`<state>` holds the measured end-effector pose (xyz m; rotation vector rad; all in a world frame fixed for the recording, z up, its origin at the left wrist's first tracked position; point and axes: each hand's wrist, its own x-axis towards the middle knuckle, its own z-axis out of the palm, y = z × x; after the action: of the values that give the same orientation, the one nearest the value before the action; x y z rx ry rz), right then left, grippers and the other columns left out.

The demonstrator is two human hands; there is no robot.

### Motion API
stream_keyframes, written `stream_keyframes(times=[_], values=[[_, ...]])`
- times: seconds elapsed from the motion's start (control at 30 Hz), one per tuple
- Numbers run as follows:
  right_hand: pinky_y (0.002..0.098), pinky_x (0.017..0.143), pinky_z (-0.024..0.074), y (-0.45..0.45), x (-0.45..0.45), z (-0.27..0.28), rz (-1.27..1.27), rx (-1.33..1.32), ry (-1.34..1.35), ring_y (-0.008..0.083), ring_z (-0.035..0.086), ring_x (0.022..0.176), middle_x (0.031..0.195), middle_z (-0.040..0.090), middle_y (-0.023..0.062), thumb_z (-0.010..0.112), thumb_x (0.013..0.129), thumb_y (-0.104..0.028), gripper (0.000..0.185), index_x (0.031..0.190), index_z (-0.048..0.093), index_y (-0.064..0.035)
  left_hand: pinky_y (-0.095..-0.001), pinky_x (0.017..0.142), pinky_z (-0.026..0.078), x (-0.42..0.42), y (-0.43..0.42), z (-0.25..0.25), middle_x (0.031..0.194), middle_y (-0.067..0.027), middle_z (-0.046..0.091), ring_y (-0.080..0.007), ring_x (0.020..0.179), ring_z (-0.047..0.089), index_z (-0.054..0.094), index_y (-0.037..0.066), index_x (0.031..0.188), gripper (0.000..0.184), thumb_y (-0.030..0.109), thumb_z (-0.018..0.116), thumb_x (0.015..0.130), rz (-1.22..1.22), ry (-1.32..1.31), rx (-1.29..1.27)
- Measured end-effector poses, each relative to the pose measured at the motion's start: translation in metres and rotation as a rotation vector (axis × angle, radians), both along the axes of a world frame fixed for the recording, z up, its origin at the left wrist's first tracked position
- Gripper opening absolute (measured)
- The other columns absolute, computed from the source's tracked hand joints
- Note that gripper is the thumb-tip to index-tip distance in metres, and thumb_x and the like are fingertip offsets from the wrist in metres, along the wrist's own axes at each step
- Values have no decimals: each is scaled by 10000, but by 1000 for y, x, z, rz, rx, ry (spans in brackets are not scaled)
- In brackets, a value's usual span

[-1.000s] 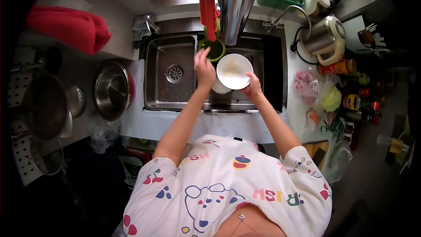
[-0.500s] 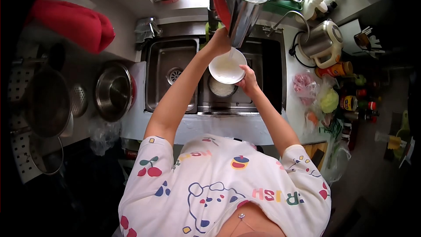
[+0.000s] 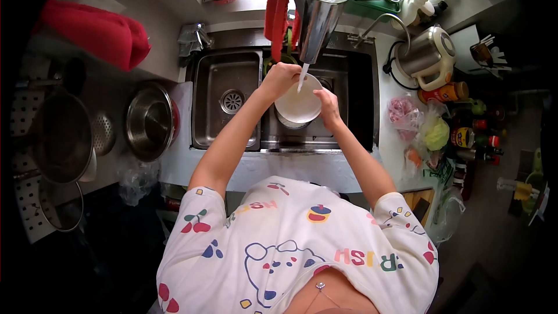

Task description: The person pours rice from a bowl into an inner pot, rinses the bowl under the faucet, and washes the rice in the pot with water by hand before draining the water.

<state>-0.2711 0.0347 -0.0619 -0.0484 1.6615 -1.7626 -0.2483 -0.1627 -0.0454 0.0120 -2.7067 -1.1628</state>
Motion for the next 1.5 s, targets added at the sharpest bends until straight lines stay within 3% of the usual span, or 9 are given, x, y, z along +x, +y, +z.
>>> stream_keyframes(times=[0.17, 0.3, 0.57, 0.73, 0.87, 0.97, 1.13, 1.23, 1.5], values=[[292, 544, 485, 4, 0, 2, -127, -9, -44, 155, 593, 740, 833, 587, 59, 546, 828, -350, 343, 950, 629, -41, -389, 645, 504, 29, 8, -10, 735, -189, 641, -383, 749, 644, 666, 14, 871, 130, 133, 660, 820, 236, -36, 125], [309, 555, 504, 3, 1, -5, -125, -2, -85, 164, 598, 753, 843, 583, 61, 549, 828, -357, 335, 940, 626, -51, -399, 768, 502, 47, 28, -20, 997, -221, 649, -380, 953, 630, 633, -3, 1080, 289, 66, 647, 800, 451, 62, 86], [327, 540, 521, -4, 7, -17, -68, -59, -129, 181, 607, 767, 886, 582, 60, 566, 827, -372, 323, 964, 614, -83, -378, 742, 509, 39, 46, -20, 904, -120, 564, -288, 874, 591, 584, 20, 900, 144, 65, 617, 767, 251, 160, -582], [310, 584, 526, -6, 10, -4, -12, -72, -105, 159, 599, 819, 899, 579, 38, 573, 824, -396, 313, 970, 607, -121, -432, 815, 498, 44, 55, -25, 1046, -164, 592, -369, 952, 576, 554, 19, 929, 157, 46, 579, 777, 63, -115, -207], [321, 618, 527, -3, 10, -1, 1, -87, -135, 150, 585, 856, 918, 579, 33, 580, 825, -396, 324, 990, 615, -119, -431, 859, 502, 51, 43, -23, 1075, -173, 554, -341, 1004, 571, 567, 34, 1088, 301, 72, 610, 792, 112, -106, -428], [329, 629, 535, -8, 11, -3, 4, -105, -192, 150, 589, 870, 925, 584, 35, 587, 824, -397, 340, 1006, 613, -111, -453, 828, 479, 42, 47, -23, 1011, -230, 588, -390, 986, 564, 574, -11, 972, 224, 66, 612, 765, 142, -20, -337], [324, 601, 557, -3, 4, -8, 14, -105, -146, 166, 627, 839, 944, 603, 50, 586, 825, -393, 358, 1033, 602, -102, -455, 723, 498, 41, 37, -11, 938, -188, 634, -372, 841, 623, 586, 22, 835, 95, 48, 615, 748, -316, -325, -81], [390, 634, 571, 0, 3, -3, 20, -102, -166, 191, 604, 900, 947, 578, 57, 566, 847, -360, 318, 993, 615, -82, -443, 699, 510, 47, 33, -8, 872, -188, 646, -379, 820, 630, 588, 28, 853, 108, 84, 611, 764, -96, -132, -416], [371, 585, 570, -6, 1, -3, -26, -102, -153, 180, 596, 822, 877, 575, 39, 572, 851, -356, 305, 986, 615, -87, -487, 715, 500, 39, 63, 1, 934, -185, 671, -381, 855, 636, 570, 50, 974, 218, 250, 500, 928, -124, -363, 114]])
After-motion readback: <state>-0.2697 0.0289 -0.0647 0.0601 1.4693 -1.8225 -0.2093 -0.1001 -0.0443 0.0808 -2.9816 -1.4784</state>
